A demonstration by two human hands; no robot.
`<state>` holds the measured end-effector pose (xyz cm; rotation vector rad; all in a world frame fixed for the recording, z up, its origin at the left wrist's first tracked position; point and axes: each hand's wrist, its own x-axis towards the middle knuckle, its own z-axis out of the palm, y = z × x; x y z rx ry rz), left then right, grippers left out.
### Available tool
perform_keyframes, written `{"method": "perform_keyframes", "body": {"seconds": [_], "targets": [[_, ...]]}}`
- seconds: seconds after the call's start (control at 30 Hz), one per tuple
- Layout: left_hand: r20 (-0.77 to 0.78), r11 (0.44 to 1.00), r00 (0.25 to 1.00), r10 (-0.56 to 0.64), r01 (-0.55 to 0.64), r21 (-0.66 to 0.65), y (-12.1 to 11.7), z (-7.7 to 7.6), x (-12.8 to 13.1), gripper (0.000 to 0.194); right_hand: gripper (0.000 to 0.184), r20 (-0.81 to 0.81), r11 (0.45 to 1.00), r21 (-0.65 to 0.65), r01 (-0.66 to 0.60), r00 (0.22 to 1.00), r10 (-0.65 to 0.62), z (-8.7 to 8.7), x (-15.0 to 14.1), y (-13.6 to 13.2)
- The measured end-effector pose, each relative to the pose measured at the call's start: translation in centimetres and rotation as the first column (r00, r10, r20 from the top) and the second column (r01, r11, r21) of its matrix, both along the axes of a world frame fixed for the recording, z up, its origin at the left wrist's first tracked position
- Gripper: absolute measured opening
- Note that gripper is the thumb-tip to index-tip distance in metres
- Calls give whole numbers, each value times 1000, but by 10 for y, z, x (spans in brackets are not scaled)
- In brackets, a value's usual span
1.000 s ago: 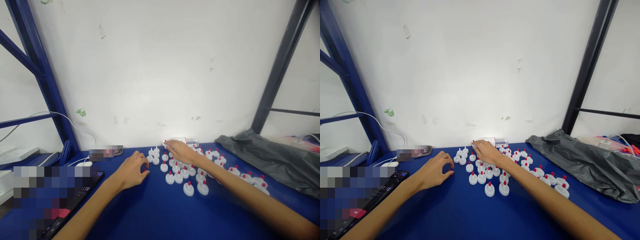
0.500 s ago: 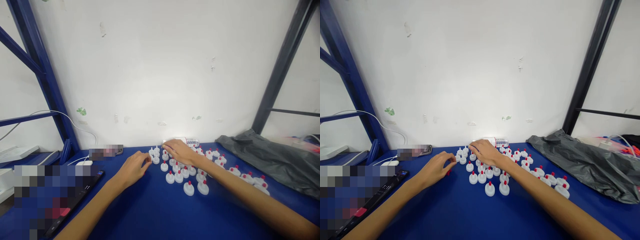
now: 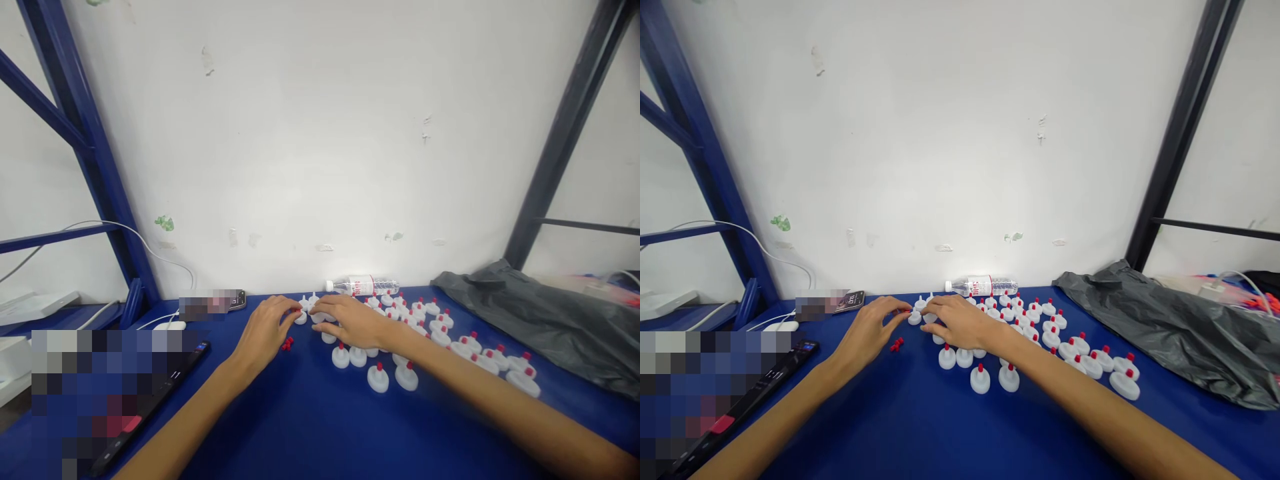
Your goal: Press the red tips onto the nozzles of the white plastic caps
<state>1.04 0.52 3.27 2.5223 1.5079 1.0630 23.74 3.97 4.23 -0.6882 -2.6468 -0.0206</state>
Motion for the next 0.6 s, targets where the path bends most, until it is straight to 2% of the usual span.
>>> {"method": "perform_keyframes", "body": {"seconds": [0.17,0.43,0.6], "targets": [[16,1000,1000,-5,5,-6,0,-2,2,23,16,-18,999,-15,-38,999,38,8,-2,-7],[14,1000,1000,-27,27,-14,-1,-3,5,20,8,-52,995,26,-97,994,99,9,-3,-10],[3,999,1000,-4,4,-39,0,-4,4,21,5,-99,996,28,-81,992,83,8,-3,-11]]}}
